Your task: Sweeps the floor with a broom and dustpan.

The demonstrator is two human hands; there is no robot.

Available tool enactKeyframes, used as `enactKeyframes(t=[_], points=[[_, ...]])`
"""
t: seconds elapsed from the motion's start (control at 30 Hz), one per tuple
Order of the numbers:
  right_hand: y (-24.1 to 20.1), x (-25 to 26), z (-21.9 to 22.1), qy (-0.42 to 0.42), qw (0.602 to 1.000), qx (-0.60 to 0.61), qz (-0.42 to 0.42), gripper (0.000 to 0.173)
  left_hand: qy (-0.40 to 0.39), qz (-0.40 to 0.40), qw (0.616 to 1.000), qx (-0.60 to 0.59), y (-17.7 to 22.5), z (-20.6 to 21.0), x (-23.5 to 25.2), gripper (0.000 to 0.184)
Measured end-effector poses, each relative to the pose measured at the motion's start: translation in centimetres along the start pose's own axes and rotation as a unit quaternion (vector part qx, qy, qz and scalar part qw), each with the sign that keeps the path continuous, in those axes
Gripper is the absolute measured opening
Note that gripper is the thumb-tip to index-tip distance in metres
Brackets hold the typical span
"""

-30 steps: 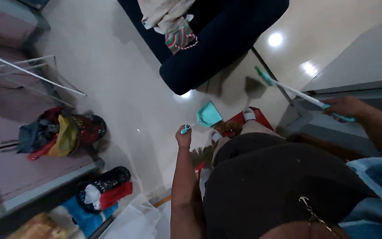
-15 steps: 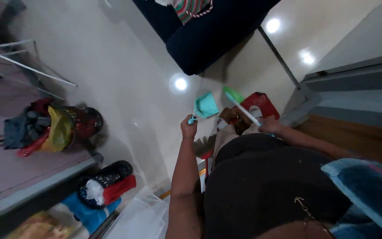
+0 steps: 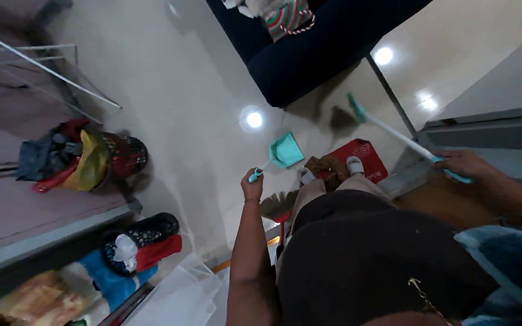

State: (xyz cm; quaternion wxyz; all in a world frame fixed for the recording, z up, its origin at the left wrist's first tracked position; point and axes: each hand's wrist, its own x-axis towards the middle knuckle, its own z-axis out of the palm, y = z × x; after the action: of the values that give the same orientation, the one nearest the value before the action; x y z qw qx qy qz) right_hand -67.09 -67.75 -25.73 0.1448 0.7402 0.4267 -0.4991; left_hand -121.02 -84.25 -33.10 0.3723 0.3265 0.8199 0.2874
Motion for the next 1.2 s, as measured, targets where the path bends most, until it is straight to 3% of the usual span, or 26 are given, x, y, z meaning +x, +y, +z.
enactKeyframes(t=[0.17,0.27,0.37,0.47,0.7,0.8,0.9,1.07,1.2], points=[[-4.8,8.1,1.4,0.104,0.995,0.005,-0.008,0.034,0.077,-0.004,0.997,-0.021,-2.3,-1.7,-0.9,0.019],[-10.4,11.0,4.9,0.073,0.996,-0.051,-0.019,0.031,0.116,-0.042,0.992,-0.036,-3.1,-2.2,-0.6,0.018],[-15.1,10.0,12.1,-0.006,0.980,-0.183,-0.074,0.032,0.161,-0.095,0.981,-0.053,-4.0,-3.0,0.1,0.019],[-18.1,5.8,18.8,-0.105,0.943,-0.289,-0.129,0.048,0.198,-0.142,0.968,-0.068,-4.5,-4.3,1.0,0.019],[-20.6,2.7,26.5,-0.211,0.846,-0.424,-0.246,0.053,0.216,-0.208,0.950,-0.086,-6.5,-6.8,2.7,0.027],[-20.3,1.9,25.7,-0.254,0.839,-0.406,-0.258,0.044,0.199,-0.212,0.953,-0.082,-7.2,-7.3,2.8,0.026],[-18.2,1.3,21.0,-0.249,0.891,-0.315,-0.213,0.045,0.179,-0.191,0.962,-0.075,-8.2,-7.8,1.9,0.024],[-15.6,-1.0,11.1,-0.139,0.954,-0.234,-0.123,0.056,0.165,-0.176,0.967,-0.085,-10.8,-9.0,0.1,0.024],[-15.6,-0.8,11.0,-0.034,0.976,-0.202,-0.069,0.056,0.175,-0.175,0.964,-0.097,-11.7,-8.9,-1.1,0.022]])
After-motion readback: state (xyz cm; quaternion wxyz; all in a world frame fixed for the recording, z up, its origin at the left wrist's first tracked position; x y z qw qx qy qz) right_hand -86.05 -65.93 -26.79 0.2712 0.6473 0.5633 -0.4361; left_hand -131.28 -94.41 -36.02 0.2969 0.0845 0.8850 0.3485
